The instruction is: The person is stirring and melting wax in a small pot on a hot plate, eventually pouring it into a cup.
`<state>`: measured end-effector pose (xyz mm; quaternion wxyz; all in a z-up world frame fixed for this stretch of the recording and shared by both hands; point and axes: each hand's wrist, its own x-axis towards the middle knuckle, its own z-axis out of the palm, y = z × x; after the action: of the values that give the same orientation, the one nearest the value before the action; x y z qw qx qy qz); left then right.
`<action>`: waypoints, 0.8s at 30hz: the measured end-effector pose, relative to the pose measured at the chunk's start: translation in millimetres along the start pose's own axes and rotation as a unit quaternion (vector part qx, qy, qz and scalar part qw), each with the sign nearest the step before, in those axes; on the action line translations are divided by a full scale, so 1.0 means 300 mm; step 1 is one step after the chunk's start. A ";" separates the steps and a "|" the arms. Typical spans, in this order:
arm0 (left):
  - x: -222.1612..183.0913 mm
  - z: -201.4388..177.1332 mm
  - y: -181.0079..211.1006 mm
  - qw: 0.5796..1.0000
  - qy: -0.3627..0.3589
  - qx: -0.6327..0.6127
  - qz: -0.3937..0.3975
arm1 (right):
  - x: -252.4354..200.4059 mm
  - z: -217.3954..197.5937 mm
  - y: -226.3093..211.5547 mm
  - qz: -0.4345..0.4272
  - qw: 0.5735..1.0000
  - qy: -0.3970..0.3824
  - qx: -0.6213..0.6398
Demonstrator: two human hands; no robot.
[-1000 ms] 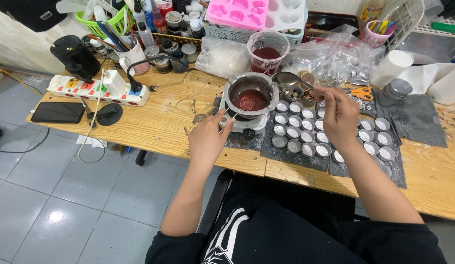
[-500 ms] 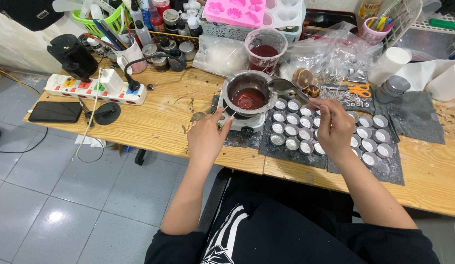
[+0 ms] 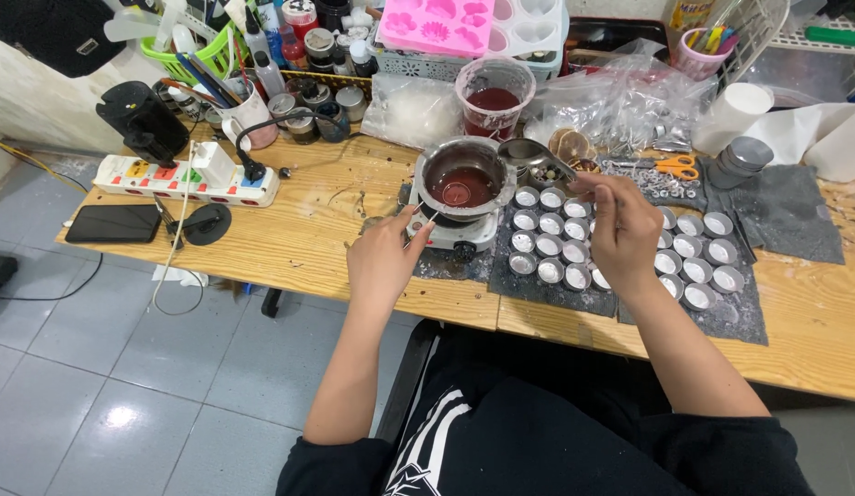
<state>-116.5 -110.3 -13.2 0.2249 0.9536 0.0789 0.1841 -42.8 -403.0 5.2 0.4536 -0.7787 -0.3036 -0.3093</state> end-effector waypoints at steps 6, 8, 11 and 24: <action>-0.007 0.028 0.002 0.999 0.027 0.016 0.009 | -0.120 -0.003 0.046 0.049 0.996 0.068 -0.042; -0.006 0.011 0.021 1.000 0.008 0.021 -0.006 | -0.140 -0.006 0.048 0.044 0.996 0.071 -0.034; -0.007 0.016 0.020 1.000 0.001 0.025 -0.013 | -0.121 -0.028 0.020 0.044 0.997 0.047 -0.034; -0.015 0.028 0.016 0.999 0.033 0.041 0.011 | -0.123 -0.049 -0.018 -0.002 0.999 -0.028 -0.028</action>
<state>-117.0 -119.0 -19.4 0.1808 0.9563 0.0829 0.2145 -72.9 -421.2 -14.3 0.4228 -0.7987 -0.3089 -0.2964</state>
